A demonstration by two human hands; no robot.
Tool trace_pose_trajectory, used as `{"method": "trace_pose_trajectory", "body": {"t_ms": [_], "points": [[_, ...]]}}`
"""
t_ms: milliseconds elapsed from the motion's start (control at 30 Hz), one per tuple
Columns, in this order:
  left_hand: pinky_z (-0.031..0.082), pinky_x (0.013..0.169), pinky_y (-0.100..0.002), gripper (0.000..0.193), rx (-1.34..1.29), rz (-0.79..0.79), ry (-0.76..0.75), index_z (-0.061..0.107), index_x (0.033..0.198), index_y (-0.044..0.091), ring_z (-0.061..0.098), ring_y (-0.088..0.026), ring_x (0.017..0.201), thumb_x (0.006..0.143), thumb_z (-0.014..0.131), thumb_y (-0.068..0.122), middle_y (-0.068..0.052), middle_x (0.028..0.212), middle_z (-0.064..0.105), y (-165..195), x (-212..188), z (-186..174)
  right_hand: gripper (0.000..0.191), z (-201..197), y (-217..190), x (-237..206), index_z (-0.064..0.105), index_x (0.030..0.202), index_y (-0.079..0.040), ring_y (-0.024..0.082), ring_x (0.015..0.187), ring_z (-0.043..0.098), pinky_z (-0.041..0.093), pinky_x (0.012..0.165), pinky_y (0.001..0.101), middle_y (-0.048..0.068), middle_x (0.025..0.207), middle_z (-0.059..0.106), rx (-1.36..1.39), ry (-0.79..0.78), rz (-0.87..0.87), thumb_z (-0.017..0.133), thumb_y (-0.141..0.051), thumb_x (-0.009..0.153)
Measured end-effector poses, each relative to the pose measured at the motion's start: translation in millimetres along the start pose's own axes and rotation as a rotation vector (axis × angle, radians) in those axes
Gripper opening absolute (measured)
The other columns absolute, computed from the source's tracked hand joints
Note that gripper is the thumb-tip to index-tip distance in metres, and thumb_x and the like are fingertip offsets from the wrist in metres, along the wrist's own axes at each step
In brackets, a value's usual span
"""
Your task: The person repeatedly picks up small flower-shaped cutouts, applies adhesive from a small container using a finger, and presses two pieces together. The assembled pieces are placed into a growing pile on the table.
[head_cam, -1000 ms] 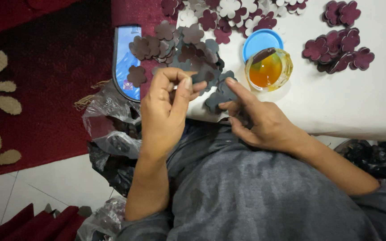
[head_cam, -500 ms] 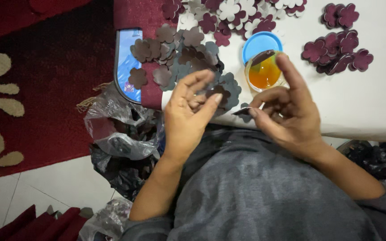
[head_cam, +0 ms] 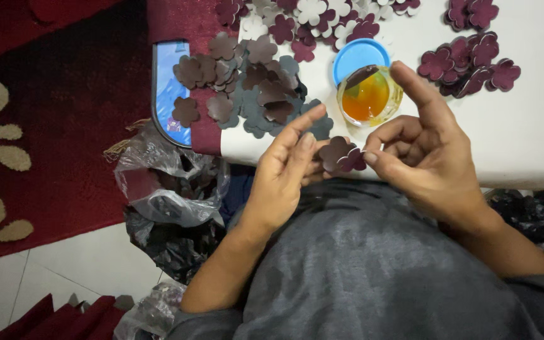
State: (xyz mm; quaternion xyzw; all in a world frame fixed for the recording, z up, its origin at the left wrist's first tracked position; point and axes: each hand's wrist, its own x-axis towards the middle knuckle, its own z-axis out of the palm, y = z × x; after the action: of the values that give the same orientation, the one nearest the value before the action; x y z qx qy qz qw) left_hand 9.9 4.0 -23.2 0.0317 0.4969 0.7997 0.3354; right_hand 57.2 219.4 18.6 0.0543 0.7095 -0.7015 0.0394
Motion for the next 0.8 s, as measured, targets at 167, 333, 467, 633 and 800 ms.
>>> {"method": "trace_pose_trajectory", "body": {"t_ms": [167,333,467,633,800], "points": [[0.059,0.095,-0.031,0.050,-0.003,0.012,-0.013,0.039,0.160,0.006,0.071,-0.018,0.111,0.115,0.044,0.028,-0.018,0.130,0.069,-0.6,-3.4,4.8,0.094,4.4,-1.1,2.1,0.018,0.169,-0.004,0.006,0.084,0.065,0.054,0.071,0.0178,0.011,0.098,0.068,-0.041,-0.025,0.035,0.066,0.010,0.089],[0.061,0.099,-0.034,0.053,0.012,0.033,-0.033,0.036,0.160,0.004,0.070,-0.019,0.115,0.114,0.046,0.028,-0.018,0.130,0.069,-1.3,-5.1,7.9,0.095,8.5,2.7,2.8,0.017,0.169,-0.003,0.006,0.084,0.064,0.052,0.068,0.0166,0.010,0.100,0.068,-0.087,0.003,0.006,0.068,0.010,0.090],[0.060,0.098,-0.033,0.054,0.020,0.043,-0.015,0.034,0.160,0.003,0.071,-0.019,0.114,0.114,0.046,0.027,-0.018,0.130,0.069,-3.1,-4.9,8.3,0.094,9.9,7.3,2.9,0.016,0.168,-0.003,0.007,0.091,0.065,0.054,0.068,0.0167,0.012,0.115,0.064,-0.109,0.017,-0.035,0.068,0.011,0.090],[0.057,0.104,-0.031,0.060,-0.043,0.111,-0.006,0.031,0.164,0.002,0.069,-0.017,0.117,0.111,0.057,0.011,-0.022,0.130,0.070,-9.0,-3.6,11.9,0.091,13.9,12.8,2.9,0.016,0.168,-0.001,0.009,0.104,0.063,0.057,0.076,0.0182,0.014,0.158,0.043,-0.074,0.038,-0.084,0.066,0.013,0.092],[0.056,0.101,-0.028,0.077,-0.098,0.092,0.076,0.025,0.165,0.002,0.068,-0.015,0.111,0.099,0.064,-0.008,-0.022,0.124,0.070,-13.2,-0.2,16.2,0.088,15.5,16.4,4.0,0.016,0.167,-0.001,0.010,0.107,0.063,0.059,0.079,0.0189,0.015,0.160,0.041,-0.068,0.033,-0.100,0.064,0.014,0.094]]}}
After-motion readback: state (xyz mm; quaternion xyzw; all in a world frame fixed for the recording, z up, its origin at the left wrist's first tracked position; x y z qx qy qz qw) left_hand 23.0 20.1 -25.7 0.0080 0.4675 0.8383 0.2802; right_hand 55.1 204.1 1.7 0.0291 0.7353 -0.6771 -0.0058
